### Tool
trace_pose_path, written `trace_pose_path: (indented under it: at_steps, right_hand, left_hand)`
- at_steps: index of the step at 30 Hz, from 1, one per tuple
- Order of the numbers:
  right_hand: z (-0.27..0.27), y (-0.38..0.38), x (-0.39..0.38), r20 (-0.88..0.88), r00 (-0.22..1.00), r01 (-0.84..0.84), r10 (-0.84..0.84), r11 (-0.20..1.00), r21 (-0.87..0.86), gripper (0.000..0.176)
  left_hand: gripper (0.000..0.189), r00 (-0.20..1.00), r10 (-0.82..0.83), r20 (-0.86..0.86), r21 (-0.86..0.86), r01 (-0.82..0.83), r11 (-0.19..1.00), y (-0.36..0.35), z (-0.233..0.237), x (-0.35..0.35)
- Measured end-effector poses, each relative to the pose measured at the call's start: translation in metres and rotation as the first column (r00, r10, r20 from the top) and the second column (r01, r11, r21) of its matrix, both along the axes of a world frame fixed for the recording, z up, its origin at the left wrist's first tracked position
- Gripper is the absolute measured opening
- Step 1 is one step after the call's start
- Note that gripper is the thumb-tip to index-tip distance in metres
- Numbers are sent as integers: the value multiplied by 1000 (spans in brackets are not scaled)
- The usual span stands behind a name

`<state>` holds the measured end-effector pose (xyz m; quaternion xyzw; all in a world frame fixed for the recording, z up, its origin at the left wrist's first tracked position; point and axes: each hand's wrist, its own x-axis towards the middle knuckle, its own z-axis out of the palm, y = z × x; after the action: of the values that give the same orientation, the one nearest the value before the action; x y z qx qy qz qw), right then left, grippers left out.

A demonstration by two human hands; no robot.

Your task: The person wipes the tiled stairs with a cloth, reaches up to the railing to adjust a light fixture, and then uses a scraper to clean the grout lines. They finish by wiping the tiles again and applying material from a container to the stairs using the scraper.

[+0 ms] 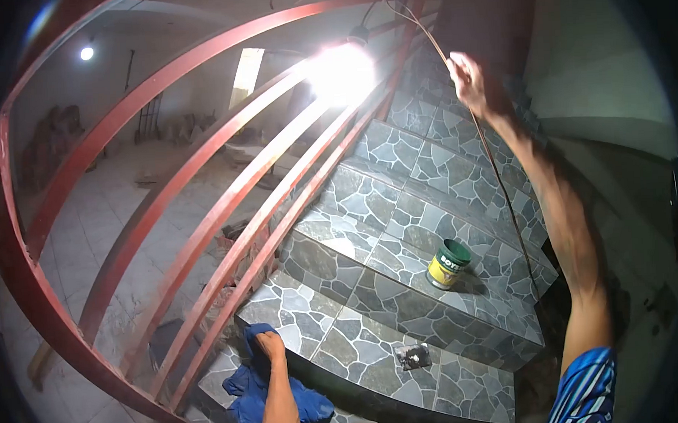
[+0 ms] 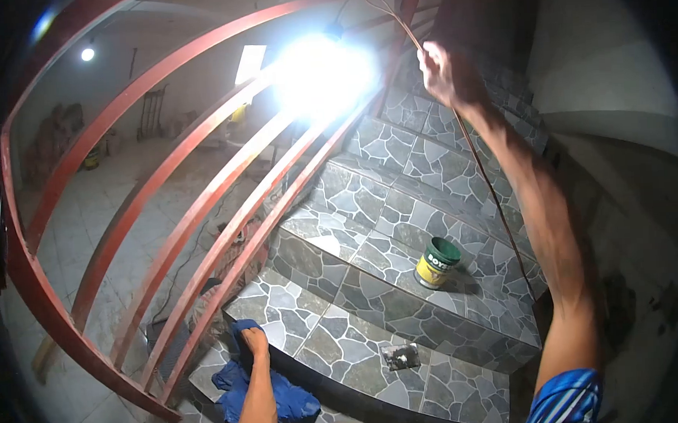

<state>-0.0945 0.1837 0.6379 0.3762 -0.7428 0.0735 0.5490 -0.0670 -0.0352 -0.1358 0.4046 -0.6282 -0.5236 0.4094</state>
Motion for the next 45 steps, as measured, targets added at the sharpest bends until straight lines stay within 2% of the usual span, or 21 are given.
trace_pose_path:
  at_steps: [1, 2, 4, 6, 7, 9, 12, 13, 16, 17, 20, 23, 26, 29, 32, 35, 38, 41, 43, 44, 45]
  right_hand:
    - [34, 2, -50, -180, 980, 97, -79, 991, 91, 37]
    - [53, -11, -68, -176, 963, 211, -203, 977, 28, 37]
    - [72, -34, -85, -139, 890, 427, -434, 901, -79, 40]
    - [92, -56, -75, -49, 885, 461, -464, 886, -48, 46]
    - [102, -68, -64, -4, 876, 481, -481, 876, -33, 49]
    - [126, -90, -58, -96, 873, 481, -478, 876, 10, 47]
    - [160, -129, -51, -144, 875, 471, -462, 881, 39, 49]
    - [169, -144, -47, -147, 876, 469, -459, 882, 41, 49]
    - [198, -172, -41, -120, 890, 448, -440, 893, 42, 50]
    - [204, -180, -40, -104, 895, 439, -433, 897, 41, 51]
    - [219, -201, -35, -42, 913, 406, -405, 913, 30, 52]
    - [230, -218, -30, 33, 928, 372, -372, 928, 10, 53]
    - [239, -230, -25, 130, 939, 326, -319, 945, -36, 55]
    - [243, -238, -21, 230, 938, 288, -261, 953, -94, 56]
    - [246, -244, -19, 321, 931, 234, -173, 959, -162, 58]
    - [246, -246, -19, 387, 919, 177, -80, 959, -223, 59]
    - [240, -248, -19, 441, 897, 111, 22, 956, -272, 61]
    - [241, -247, -21, 484, 869, 60, 103, 949, -311, 62]
    - [245, -249, -25, 514, 844, 30, 152, 944, -330, 63]
    - [249, -250, -25, 530, 829, 16, 176, 941, -338, 64]
    - [253, -251, -29, 552, 810, 6, 198, 938, -345, 64]
  left_hand:
    - [32, 999, -35, 11, 56, 34, 998, 3, 15, 13]
    - [32, 997, -72, 19, 111, 70, 991, 1, 25, 16]
    - [31, 999, -13, -53, 33, 15, 999, 2, 16, 13]
    - [31, 995, 12, -96, -46, -16, 999, 6, 16, 13]
    - [31, 998, -11, -67, -12, 10, 1000, 7, 19, 16]
    - [31, 998, -60, -13, 62, 61, 996, 11, 17, 16]
    - [32, 998, -3, -59, -60, 0, 998, 18, -17, -3]
    - [34, 999, 3, -32, -43, -5, 999, 21, -26, -6]
    - [35, 996, 43, -77, -94, -50, 994, 21, 7, 11]
    - [36, 997, -72, -11, 33, 72, 997, 20, 29, 25]
    - [39, 999, -33, -1, 1, 33, 999, 22, 36, 28]
    - [34, 1000, 13, 23, -116, -10, 993, 24, 24, 24]
    - [28, 984, 176, -37, -260, -179, 949, 25, 32, 21]
    - [22, 988, 154, -9, -197, -153, 968, 29, 46, 27]
    - [49, 997, -53, 52, -29, 55, 998, 26, 19, 20]
    - [49, 999, 22, 30, -58, -20, 998, 29, 25, 20]
    - [47, 997, -64, 45, 25, 63, 998, 28, 46, 33]
    - [44, 996, 38, 78, -29, -36, 999, 32, 15, 15]
    - [43, 997, -20, 80, -43, 23, 999, 28, -11, 10]
    - [43, 996, -41, 81, -53, 45, 998, 26, -9, 10]
    - [43, 982, -99, 163, -30, 105, 994, 22, 21, 28]
